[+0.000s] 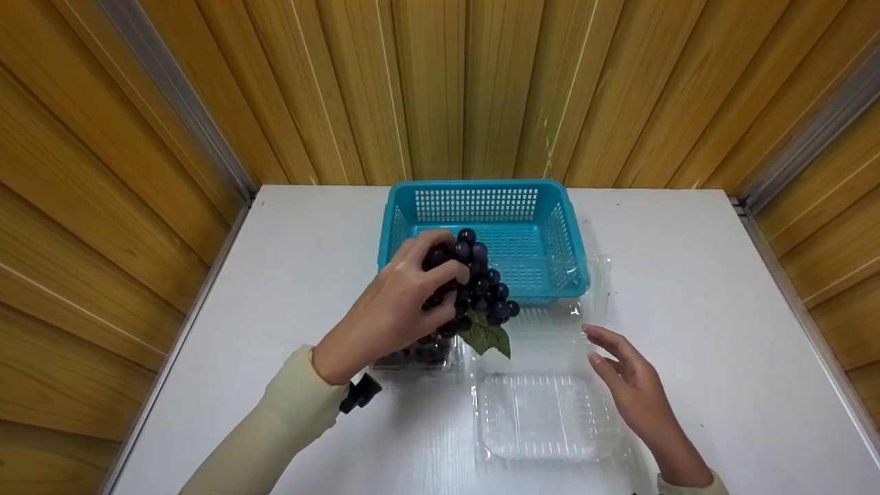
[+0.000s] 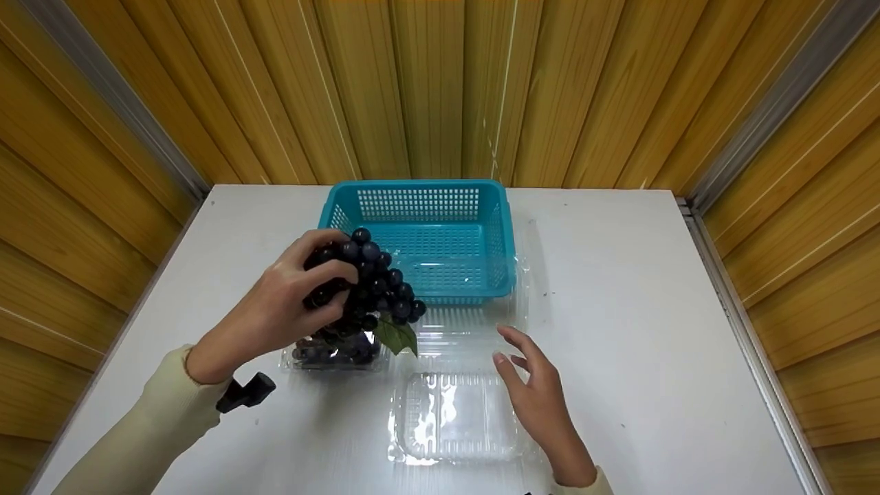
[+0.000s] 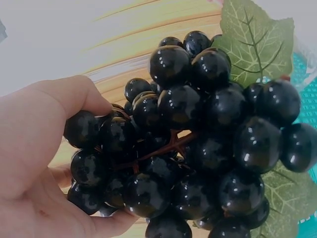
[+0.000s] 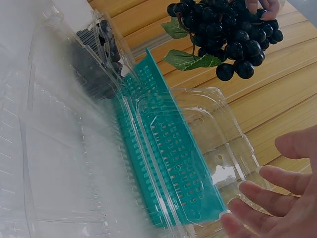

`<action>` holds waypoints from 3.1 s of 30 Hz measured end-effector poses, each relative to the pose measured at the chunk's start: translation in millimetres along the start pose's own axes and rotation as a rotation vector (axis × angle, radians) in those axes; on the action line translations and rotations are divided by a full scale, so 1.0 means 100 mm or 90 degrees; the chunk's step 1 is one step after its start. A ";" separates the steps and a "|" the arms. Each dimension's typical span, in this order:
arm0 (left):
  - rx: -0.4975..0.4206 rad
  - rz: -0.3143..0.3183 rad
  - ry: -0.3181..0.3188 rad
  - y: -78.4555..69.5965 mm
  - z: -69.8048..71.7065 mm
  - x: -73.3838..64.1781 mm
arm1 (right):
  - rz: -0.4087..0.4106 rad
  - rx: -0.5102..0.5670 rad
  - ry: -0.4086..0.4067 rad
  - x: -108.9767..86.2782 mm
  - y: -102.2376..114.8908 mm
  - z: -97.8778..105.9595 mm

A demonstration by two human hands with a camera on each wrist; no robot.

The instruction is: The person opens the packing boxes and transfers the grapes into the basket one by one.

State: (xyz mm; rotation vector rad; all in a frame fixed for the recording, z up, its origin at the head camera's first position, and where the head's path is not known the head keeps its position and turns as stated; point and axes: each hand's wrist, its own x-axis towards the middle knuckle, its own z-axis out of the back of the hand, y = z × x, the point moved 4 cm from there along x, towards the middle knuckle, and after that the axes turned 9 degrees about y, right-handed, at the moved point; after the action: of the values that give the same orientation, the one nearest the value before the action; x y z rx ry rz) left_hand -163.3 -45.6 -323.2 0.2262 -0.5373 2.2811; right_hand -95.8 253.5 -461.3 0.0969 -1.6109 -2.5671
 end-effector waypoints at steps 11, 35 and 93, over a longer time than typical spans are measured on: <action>0.007 0.024 -0.004 0.13 0.03 -0.01 | -0.036 0.008 0.032 -0.01 -0.04 -0.02; -0.004 0.057 -0.046 0.33 0.15 0.02 | -0.021 0.023 0.021 -0.05 -0.11 -0.01; 0.008 0.136 -0.062 0.64 0.17 0.33 | -0.058 0.012 0.045 -0.10 -0.14 -0.04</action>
State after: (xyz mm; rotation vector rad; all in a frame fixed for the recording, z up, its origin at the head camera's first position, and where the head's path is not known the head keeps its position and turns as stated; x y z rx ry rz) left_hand -232.6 -71.3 -317.2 0.2992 -0.6225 2.4909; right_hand -86.2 257.0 -475.6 0.2660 -1.6416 -2.5826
